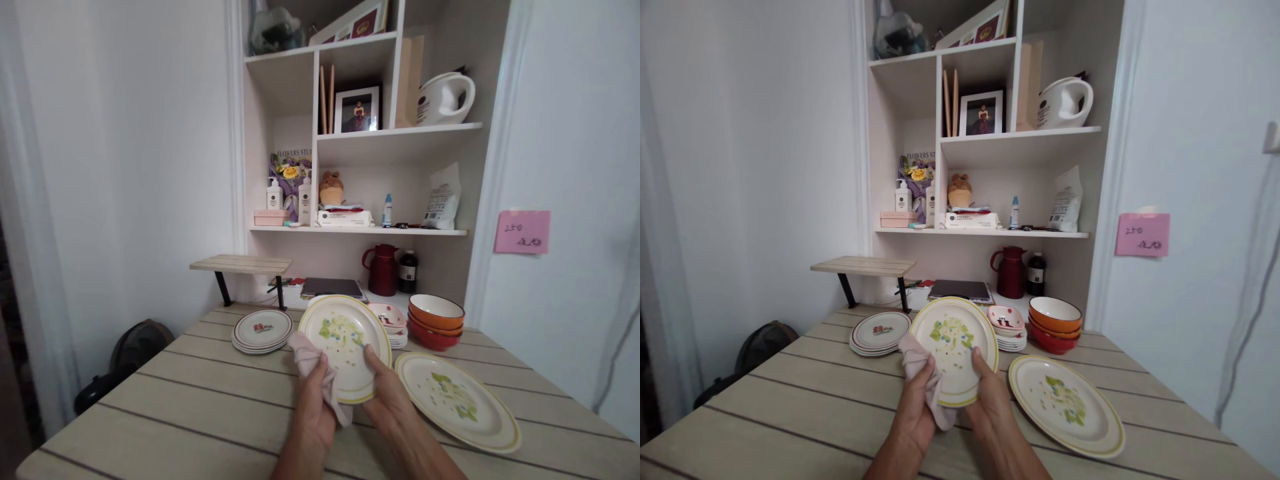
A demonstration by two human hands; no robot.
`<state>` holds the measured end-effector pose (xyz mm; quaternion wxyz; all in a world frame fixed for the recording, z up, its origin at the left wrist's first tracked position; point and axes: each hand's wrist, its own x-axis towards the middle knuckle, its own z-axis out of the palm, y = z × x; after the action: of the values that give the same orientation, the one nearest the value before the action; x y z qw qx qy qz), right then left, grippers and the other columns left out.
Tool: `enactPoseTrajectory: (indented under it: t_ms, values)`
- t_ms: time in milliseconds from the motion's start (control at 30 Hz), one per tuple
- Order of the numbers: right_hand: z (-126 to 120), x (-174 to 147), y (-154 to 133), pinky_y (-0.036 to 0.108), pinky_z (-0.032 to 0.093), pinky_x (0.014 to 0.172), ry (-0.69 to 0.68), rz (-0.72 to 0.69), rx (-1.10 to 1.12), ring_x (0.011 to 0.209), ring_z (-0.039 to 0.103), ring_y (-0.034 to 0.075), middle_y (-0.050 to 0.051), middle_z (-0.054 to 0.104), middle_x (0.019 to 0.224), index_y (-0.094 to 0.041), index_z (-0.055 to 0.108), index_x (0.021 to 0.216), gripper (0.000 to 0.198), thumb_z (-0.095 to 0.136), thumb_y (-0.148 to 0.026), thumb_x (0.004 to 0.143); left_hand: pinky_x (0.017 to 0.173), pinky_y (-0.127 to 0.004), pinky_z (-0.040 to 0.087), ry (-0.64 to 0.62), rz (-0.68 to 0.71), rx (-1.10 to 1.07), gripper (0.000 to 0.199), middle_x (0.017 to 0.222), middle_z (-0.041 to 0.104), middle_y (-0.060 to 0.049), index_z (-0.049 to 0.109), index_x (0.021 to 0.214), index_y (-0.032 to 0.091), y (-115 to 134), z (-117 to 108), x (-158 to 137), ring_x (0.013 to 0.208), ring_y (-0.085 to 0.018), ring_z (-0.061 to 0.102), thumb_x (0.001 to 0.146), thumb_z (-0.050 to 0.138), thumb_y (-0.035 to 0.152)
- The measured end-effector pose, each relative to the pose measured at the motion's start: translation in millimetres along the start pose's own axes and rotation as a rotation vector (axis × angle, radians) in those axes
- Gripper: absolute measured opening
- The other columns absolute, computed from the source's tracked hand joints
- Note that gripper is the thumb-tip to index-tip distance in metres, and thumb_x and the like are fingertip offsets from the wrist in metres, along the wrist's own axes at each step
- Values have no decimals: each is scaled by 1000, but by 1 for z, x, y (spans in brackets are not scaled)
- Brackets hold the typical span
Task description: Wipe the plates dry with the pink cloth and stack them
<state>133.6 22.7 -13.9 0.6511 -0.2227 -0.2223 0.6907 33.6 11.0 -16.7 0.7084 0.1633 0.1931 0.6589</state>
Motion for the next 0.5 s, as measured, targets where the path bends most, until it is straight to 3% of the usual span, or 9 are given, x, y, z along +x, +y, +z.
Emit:
enactPoseTrajectory:
  t_ms: [133, 300, 500]
  values:
    - [15, -12, -20, 43, 52, 95, 41, 112, -11, 90, 73, 27, 12, 78, 93, -10, 70, 102, 28, 70, -22, 77, 92, -48, 54, 24, 82, 63, 54, 111, 73, -16, 61, 119, 16, 18, 0, 0, 106, -34, 67, 68, 78, 22]
    - [18, -22, -44, 43, 51, 95, -19, 167, -98, 91, 73, 28, 15, 77, 94, -6, 68, 108, 39, 74, -24, 74, 91, -47, 54, -37, 197, 179, 69, 110, 74, -13, 60, 124, 19, 39, 4, -6, 104, -33, 68, 59, 85, 22]
    - [15, -30, -61, 45, 56, 86, -118, -2, -285, 86, 73, 28, 12, 76, 105, -20, 54, 133, 69, 80, -25, 69, 89, -46, 55, -59, 203, 304, 64, 101, 76, -14, 63, 120, 14, 45, 3, -11, 96, -33, 71, 60, 85, 23]
